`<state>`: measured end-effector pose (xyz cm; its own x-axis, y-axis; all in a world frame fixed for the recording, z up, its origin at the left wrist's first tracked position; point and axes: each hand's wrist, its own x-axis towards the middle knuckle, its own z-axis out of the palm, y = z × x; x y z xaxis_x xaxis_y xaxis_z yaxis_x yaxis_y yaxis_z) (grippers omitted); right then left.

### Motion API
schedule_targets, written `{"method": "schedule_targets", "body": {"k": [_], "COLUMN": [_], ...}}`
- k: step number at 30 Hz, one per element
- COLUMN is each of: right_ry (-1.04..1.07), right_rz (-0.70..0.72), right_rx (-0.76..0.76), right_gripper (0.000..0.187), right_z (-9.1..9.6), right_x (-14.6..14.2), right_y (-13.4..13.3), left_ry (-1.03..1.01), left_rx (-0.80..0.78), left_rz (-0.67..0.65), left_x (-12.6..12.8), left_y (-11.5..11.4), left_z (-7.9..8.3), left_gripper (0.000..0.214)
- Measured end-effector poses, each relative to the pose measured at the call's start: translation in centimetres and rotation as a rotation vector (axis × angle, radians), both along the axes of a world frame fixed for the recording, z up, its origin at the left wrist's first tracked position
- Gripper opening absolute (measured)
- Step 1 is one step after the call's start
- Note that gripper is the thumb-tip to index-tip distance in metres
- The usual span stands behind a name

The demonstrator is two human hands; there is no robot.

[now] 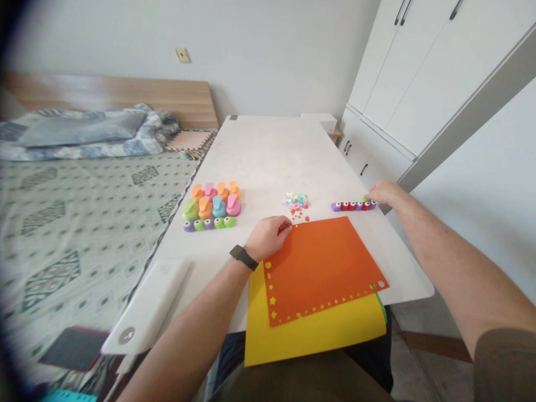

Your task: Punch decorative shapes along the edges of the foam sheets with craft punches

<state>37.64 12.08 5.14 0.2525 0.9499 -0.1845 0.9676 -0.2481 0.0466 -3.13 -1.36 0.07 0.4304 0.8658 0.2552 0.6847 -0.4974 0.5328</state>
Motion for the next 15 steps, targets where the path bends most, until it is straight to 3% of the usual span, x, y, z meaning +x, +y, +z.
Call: {"method": "schedule_targets", "body": {"k": [4, 9, 13, 15], "right_ry": [0.009, 0.060, 0.364, 0.600], "right_rz": [-0.005, 0.015, 0.150, 0.227], "right_rx": [0.070, 0.282, 0.439, 0.408], "right_gripper": [0.019, 0.026, 0.024, 0.026], "right_z": [-0.1, 1.2, 1.8, 1.3], "right_x": [-0.2, -2.5, -7.1, -9.9], "right_y": [-0.2, -1.3, -3.8, -5.3], "left_ry": [-0.006, -0.041, -0.083, -0.103], "left_rx": [-0.009, -0.027, -0.048, -0.057], "left_rz": [0.005, 0.006, 0.001, 0.005], "left_x": [0.0, -0.1, -0.2, -0.3], "left_y": [-0.1, 0.0, 0.1, 0.1], "left_z": [0.1, 0.2, 0.3, 0.3], "left_gripper": [0.017, 0.017, 0.016, 0.015]}}
